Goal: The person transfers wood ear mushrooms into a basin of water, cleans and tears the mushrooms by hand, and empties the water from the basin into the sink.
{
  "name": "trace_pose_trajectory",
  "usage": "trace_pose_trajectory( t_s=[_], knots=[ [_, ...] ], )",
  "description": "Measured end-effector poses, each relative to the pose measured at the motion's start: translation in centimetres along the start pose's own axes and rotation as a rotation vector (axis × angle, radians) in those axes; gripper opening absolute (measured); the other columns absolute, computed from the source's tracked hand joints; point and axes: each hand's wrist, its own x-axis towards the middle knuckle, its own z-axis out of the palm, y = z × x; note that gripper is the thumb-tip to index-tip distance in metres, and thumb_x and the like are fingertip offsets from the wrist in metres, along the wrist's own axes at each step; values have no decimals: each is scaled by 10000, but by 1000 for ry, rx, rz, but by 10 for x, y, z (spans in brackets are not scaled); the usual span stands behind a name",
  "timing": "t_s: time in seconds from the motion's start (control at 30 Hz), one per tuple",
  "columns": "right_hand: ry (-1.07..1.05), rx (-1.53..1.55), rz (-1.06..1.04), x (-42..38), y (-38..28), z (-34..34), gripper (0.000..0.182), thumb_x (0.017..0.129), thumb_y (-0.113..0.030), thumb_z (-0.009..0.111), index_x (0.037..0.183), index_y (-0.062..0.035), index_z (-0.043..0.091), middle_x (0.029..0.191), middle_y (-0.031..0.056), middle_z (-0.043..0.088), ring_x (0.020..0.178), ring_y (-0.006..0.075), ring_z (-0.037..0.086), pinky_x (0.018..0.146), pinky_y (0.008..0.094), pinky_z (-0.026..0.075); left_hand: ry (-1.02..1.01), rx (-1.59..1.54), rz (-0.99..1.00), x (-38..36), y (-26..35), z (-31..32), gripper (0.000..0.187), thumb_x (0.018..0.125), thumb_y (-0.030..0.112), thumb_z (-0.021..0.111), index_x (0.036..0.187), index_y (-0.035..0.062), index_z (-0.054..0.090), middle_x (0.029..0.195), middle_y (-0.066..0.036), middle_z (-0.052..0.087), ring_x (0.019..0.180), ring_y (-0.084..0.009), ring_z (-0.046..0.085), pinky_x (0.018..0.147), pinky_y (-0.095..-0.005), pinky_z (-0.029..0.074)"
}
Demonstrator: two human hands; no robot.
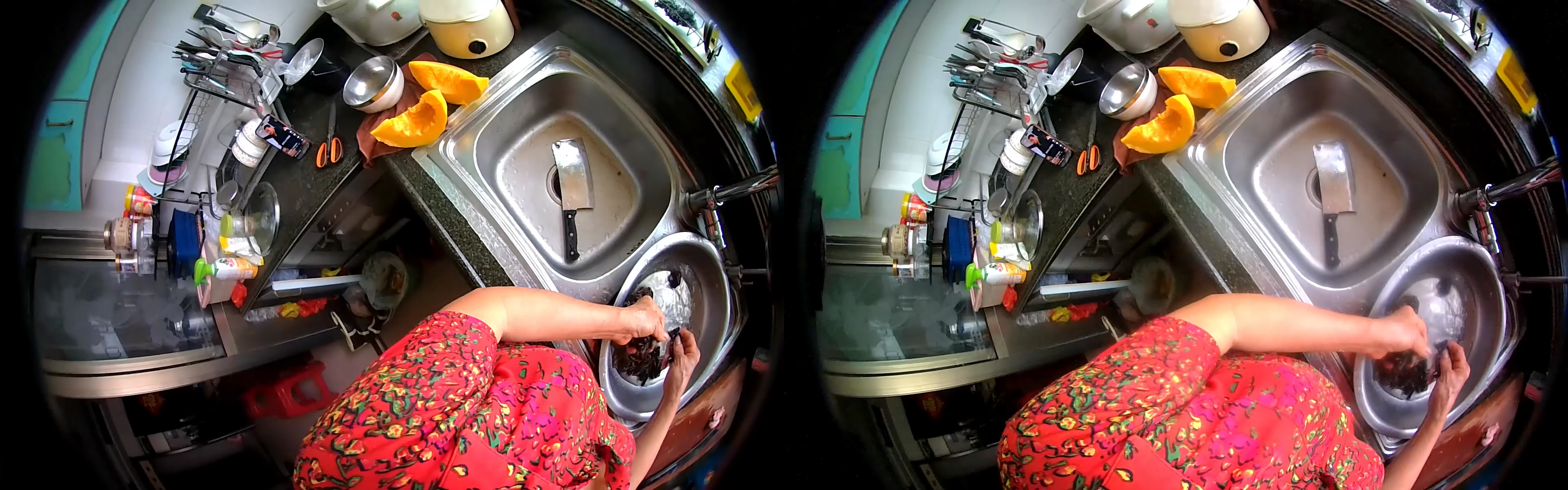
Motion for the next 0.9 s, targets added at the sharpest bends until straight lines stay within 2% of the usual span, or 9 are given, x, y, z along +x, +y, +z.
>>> trace_pose_trajectory(
  t_s=[0.03, 0.17, 0.27, 0.37, 0.43, 0.57, 0.67, 0.77, 0.9],
  knots=[
    [97, -30, -38, -2, 2, 5, 103, 860, -149, 517, 861, -48, 539, 568, -47, 446, 404, 11, 342, 334, 163, 237, 11, -29, -10, -3, 3, 1, 132, 608, 65, 673, 644, -3, 566, 588, -78, 536, 545, -176, 516, 417, -351, 403],
    [143, 85, 24, -3, 11, 4, 126, 879, -199, 496, 860, -76, 512, 540, -45, 398, 351, 18, 301, 295, 174, 217, -7, -11, 51, 14, -17, 1, 110, 587, 34, 649, 666, -15, 592, 624, -86, 556, 572, -178, 529, 431, -350, 414],
    [100, 344, 101, -15, -10, 20, 142, 870, -213, 518, 817, -82, 503, 525, -39, 396, 341, 29, 303, 300, 166, 217, -7, 15, 158, 27, -32, 0, 132, 569, 19, 633, 692, -27, 616, 650, -99, 573, 580, -182, 540, 439, -347, 420],
    [17, 323, 58, -25, -25, 32, 155, 867, -228, 523, 819, -84, 496, 518, -30, 403, 342, 32, 307, 304, 169, 230, 46, 66, 153, 26, -29, 3, 150, 573, 16, 637, 716, -30, 626, 648, -109, 580, 583, -181, 547, 441, -354, 436],
    [-22, 350, 44, -27, -24, 32, 139, 876, -220, 507, 882, -82, 487, 519, -32, 411, 341, 31, 309, 302, 172, 233, -14, 149, 97, 18, -19, 8, 154, 579, 12, 638, 728, -25, 625, 634, -107, 567, 574, -187, 546, 447, -362, 454],
    [-47, 333, 52, -29, -27, 32, 121, 872, -206, 514, 883, -89, 485, 509, -34, 411, 339, 28, 315, 296, 172, 228, -26, 190, -5, -4, 4, 16, 136, 586, 8, 631, 714, -36, 615, 578, -95, 521, 553, -187, 537, 440, -355, 452],
    [2, 300, 84, -33, -37, 36, 130, 858, -210, 537, 849, -91, 484, 492, -34, 415, 337, 32, 322, 302, 171, 237, 0, 281, 120, 13, -11, 15, 117, 581, 3, 627, 685, -45, 604, 564, -103, 508, 544, -182, 528, 435, -348, 432],
    [-86, 361, 131, -35, -37, 31, 128, 853, -195, 545, 872, -89, 475, 517, -25, 430, 348, 38, 338, 307, 172, 249, 10, 290, 103, 14, -9, 14, 100, 571, -4, 625, 651, -51, 588, 551, -114, 503, 541, -182, 521, 450, -346, 421],
    [-55, 473, 104, -39, -33, 32, 128, 853, -178, 542, 899, -78, 476, 583, -8, 460, 374, 43, 362, 318, 171, 264, 28, 307, 154, 15, -7, 13, 94, 555, -14, 628, 624, -51, 576, 546, -118, 514, 535, -189, 522, 460, -348, 420]
  ],
)
